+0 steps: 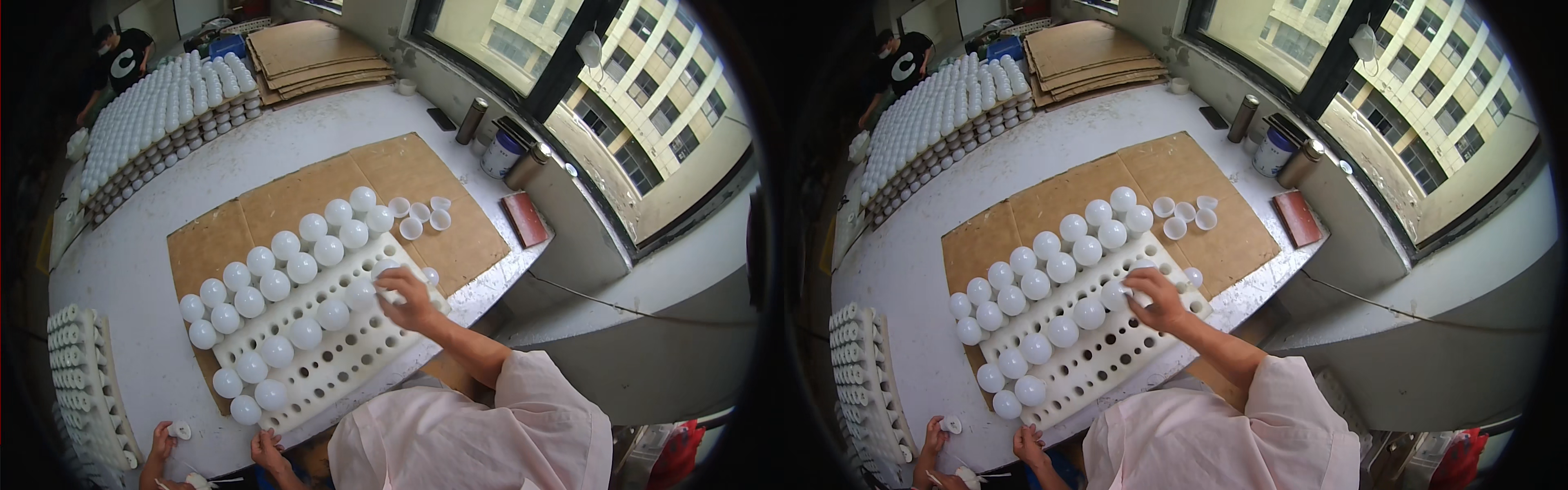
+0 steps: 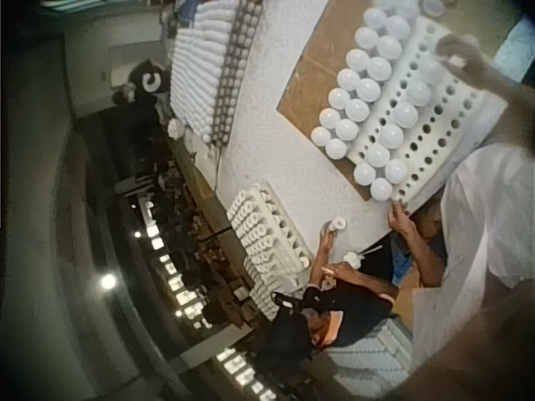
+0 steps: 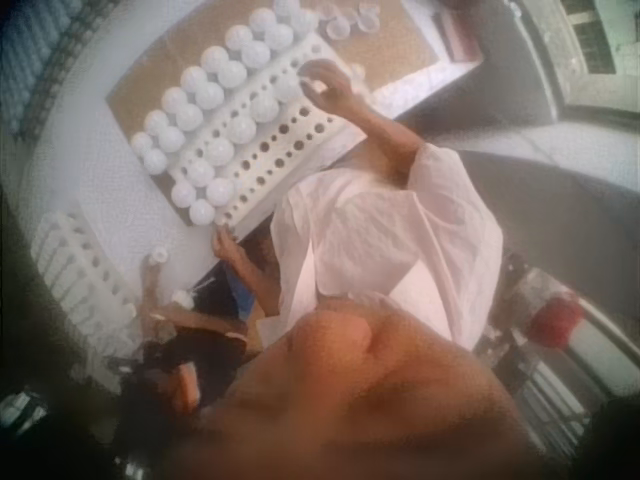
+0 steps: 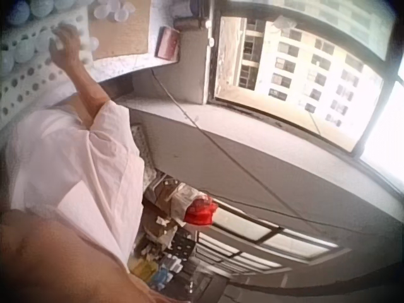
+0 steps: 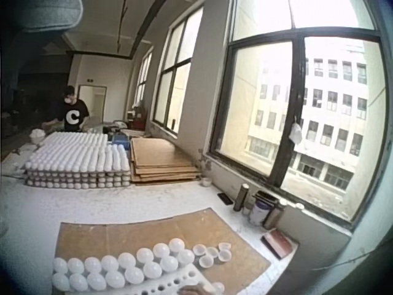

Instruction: The person assembles light bulbs by attaching dome covers onto bulb bases by hand and placing the assembled bulbs into a foam tray. The person also folds and moves cardboard sheets across the workbench.

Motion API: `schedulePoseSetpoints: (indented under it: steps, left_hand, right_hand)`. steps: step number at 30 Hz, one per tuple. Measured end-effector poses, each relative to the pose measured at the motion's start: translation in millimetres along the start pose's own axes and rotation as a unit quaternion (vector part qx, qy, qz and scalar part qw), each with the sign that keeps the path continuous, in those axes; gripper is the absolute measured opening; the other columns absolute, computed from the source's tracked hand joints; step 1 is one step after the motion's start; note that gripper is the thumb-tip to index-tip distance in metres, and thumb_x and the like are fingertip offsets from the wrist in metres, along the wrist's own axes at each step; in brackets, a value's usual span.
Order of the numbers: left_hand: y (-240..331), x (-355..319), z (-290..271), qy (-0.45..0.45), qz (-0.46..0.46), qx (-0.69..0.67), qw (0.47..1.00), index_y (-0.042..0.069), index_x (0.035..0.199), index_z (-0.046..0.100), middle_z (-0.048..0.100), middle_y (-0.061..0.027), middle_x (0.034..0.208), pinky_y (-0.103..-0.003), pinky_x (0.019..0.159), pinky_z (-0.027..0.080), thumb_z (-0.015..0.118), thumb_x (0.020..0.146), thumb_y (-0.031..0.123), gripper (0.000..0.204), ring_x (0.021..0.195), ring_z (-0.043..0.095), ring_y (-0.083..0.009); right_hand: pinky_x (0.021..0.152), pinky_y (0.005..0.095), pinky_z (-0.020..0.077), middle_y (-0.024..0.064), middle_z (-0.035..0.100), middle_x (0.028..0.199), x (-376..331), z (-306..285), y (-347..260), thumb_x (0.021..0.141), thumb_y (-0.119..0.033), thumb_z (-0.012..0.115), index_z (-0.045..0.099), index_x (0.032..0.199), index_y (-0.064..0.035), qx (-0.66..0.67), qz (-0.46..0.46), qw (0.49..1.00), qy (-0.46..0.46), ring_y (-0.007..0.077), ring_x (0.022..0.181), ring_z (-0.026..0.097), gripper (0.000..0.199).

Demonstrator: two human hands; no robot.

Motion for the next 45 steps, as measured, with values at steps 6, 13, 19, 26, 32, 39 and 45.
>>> schedulePoseSetpoints:
  steps: [6, 13, 19, 26, 32, 39, 45]
  left_hand:
    - [-22.4, -3.2, -16.5, 0.095, -0.057, -0.012, 0.994, 0.001, 0.097, 0.056, 0.065, -0.0127, 0.085, -0.022, 0.041, 0.038, 0.056, 0.085, 0.014, 0.018, 0.058, 0.06, -0.0164]
    - [9.9, 13.2, -51.7, 0.158, -0.022, 0.032, 0.987, -0.001, 0.102, 0.056, 0.065, -0.011, 0.088, -0.025, 0.047, 0.04, 0.062, 0.078, 0.006, 0.026, 0.068, 0.064, -0.0187]
    - [37.8, 89.8, -119.9, 0.231, 0.176, 0.265, 0.919, -0.005, 0.113, 0.052, 0.063, -0.0186, 0.104, -0.034, 0.076, 0.051, 0.056, 0.08, 0.001, 0.034, 0.092, 0.064, -0.0282]
    - [102.9, 175.9, -23.6, 0.087, 0.249, 0.492, 0.83, 0.003, 0.131, 0.037, 0.037, -0.0249, 0.137, -0.04, 0.107, 0.029, 0.061, 0.069, -0.007, 0.068, 0.129, 0.034, -0.0365]
    - [82.4, 230.8, -10.2, -0.06, 0.271, 0.544, 0.792, 0.002, 0.126, 0.045, 0.037, -0.0252, 0.136, -0.038, 0.107, 0.031, 0.066, 0.067, -0.005, 0.063, 0.127, 0.037, -0.0366]
    - [105.1, 225.2, -58.9, 0.052, 0.204, 0.204, 0.956, -0.004, 0.112, 0.053, 0.062, -0.0145, 0.099, -0.034, 0.081, 0.046, 0.071, 0.071, 0.009, 0.047, 0.088, 0.06, -0.0238]
    - [208.0, 38.7, 37.4, -0.198, 0.261, -0.062, 0.943, -0.01, 0.117, 0.051, 0.063, -0.0161, 0.103, -0.026, 0.071, 0.047, 0.056, 0.076, 0.005, 0.044, 0.076, 0.058, -0.0134]
  right_hand:
    - [0.092, 0.0429, 0.044, 0.0169, 0.051, 0.12, -113.0, -57.2, 218.2, 0.067, -0.003, 0.058, 0.056, 0.116, -0.0121, -0.203, 0.226, 0.892, -0.334, 0.0368, 0.108, 0.051, 0.05]
    - [0.091, 0.0454, 0.0443, 0.0132, 0.045, 0.129, -124.5, -25.9, 212.6, 0.065, -0.02, 0.072, 0.051, 0.122, -0.0167, -0.201, 0.224, 0.855, -0.423, 0.0398, 0.109, 0.049, 0.061]
    - [0.076, 0.0428, 0.0499, 0.0217, 0.053, 0.107, -95.2, -35.3, 212.2, 0.067, -0.019, 0.075, 0.044, 0.127, -0.0057, -0.15, 0.24, 0.927, -0.245, 0.0384, 0.089, 0.059, 0.069]
    - [0.054, 0.0253, 0.0445, 0.0027, 0.056, 0.107, -170.8, -88.7, 210.7, 0.082, -0.033, 0.06, 0.043, 0.123, -0.0201, 0.379, 0.553, 0.731, 0.122, 0.0201, 0.084, 0.06, 0.046]
    - [0.056, 0.0304, 0.0527, 0.0089, 0.055, 0.106, -147.3, -76.2, 127.0, 0.077, -0.02, 0.062, 0.034, 0.132, -0.0131, 0.369, 0.518, 0.763, 0.114, 0.0244, 0.081, 0.062, 0.062]
    - [0.061, 0.032, 0.0549, 0.0183, 0.054, 0.114, -79.0, -6.3, 65.5, 0.064, -0.023, 0.081, 0.026, 0.134, -0.0106, 0.468, 0.446, 0.763, 0.009, 0.0284, 0.083, 0.063, 0.09]
    - [0.068, 0.0335, 0.0524, 0.0154, 0.051, 0.119, -54.4, 56.1, 26.0, 0.058, -0.014, 0.083, 0.034, 0.129, -0.013, 0.53, 0.398, 0.74, -0.117, 0.0262, 0.092, 0.06, 0.087]
Point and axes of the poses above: each hand's wrist, its own x-axis towards the middle knuckle, its own z-axis out of the palm, y = z × x, the point moved 10 cm from there along x, towards the middle knuckle
